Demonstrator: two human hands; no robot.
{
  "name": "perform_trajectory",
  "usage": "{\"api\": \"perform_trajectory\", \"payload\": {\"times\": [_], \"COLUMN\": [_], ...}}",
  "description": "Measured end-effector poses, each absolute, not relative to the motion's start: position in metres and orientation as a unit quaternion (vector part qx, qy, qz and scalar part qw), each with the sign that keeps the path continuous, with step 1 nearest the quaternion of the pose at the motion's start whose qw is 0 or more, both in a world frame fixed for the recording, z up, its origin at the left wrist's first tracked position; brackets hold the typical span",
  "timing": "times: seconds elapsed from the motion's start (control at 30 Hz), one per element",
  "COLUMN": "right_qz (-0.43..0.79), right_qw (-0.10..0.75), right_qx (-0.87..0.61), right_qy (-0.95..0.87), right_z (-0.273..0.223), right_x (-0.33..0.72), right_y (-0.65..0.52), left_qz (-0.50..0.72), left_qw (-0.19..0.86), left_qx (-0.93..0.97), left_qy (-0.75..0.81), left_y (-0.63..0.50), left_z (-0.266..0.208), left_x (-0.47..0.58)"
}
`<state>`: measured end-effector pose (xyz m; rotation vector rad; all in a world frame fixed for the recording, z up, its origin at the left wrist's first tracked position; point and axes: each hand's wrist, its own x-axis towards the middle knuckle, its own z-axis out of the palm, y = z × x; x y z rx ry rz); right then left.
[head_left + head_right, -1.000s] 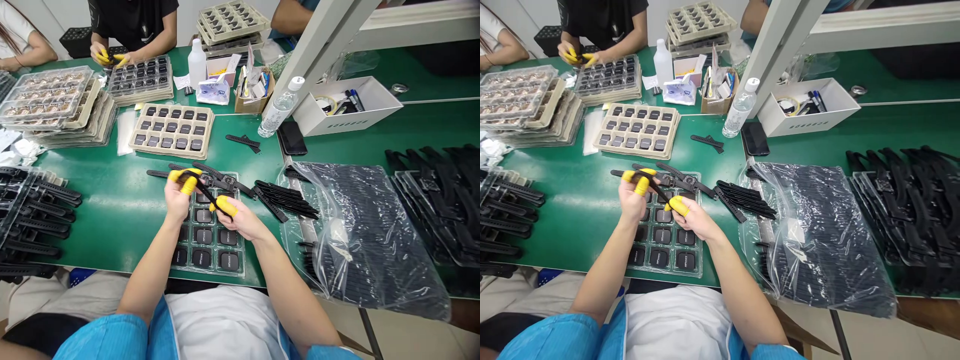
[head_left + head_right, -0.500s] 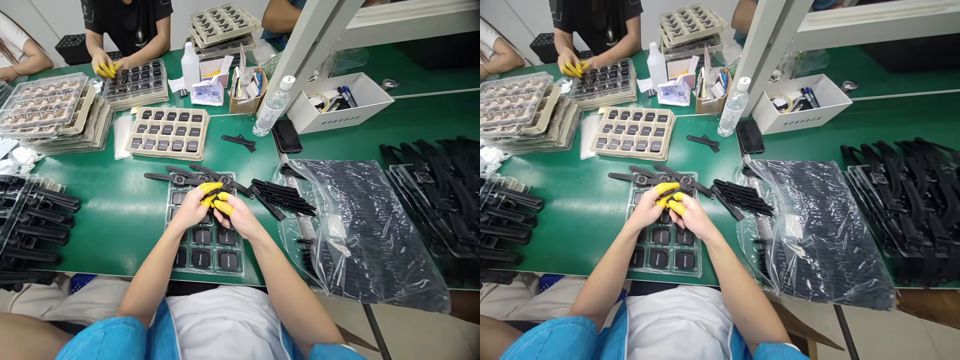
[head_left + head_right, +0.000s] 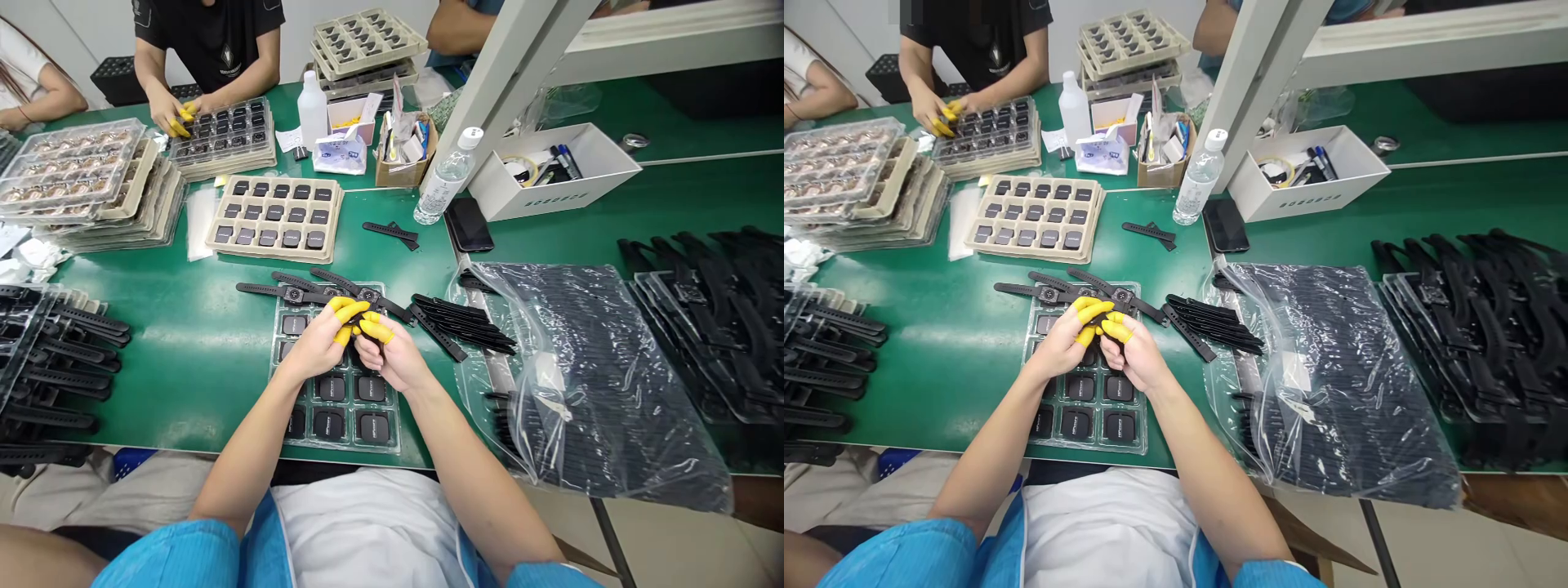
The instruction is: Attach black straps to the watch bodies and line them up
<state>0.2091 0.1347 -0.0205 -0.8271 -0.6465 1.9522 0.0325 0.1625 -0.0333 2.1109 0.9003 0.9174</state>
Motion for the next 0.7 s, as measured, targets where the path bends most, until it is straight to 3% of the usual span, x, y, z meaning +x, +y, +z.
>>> {"api": "perform_trajectory", "payload": {"times": [0.13,0.47,0.7], "right_qz": [0.784,0.777,0.753], "right_qw": [0.439,0.398,0.413], "right_qx": [-0.349,-0.396,-0.393], "right_qy": [-0.265,-0.285,-0.329], "right_z": [-0.022,-0.025,-0.027], "right_x": [0.210,0.212,0.214], "right_y": [0.135,0.137,0.135], "left_qz": [0.331,0.231,0.282], "left_qw": [0.329,0.198,0.273], "left_qx": [0.817,0.872,0.850], "left_qy": [0.339,0.384,0.351], "left_y": [0.162,0.160,0.161], "left_z": [-0.027,-0.026,-0.021], "left_x": [0.031,0.031,0.030]}}
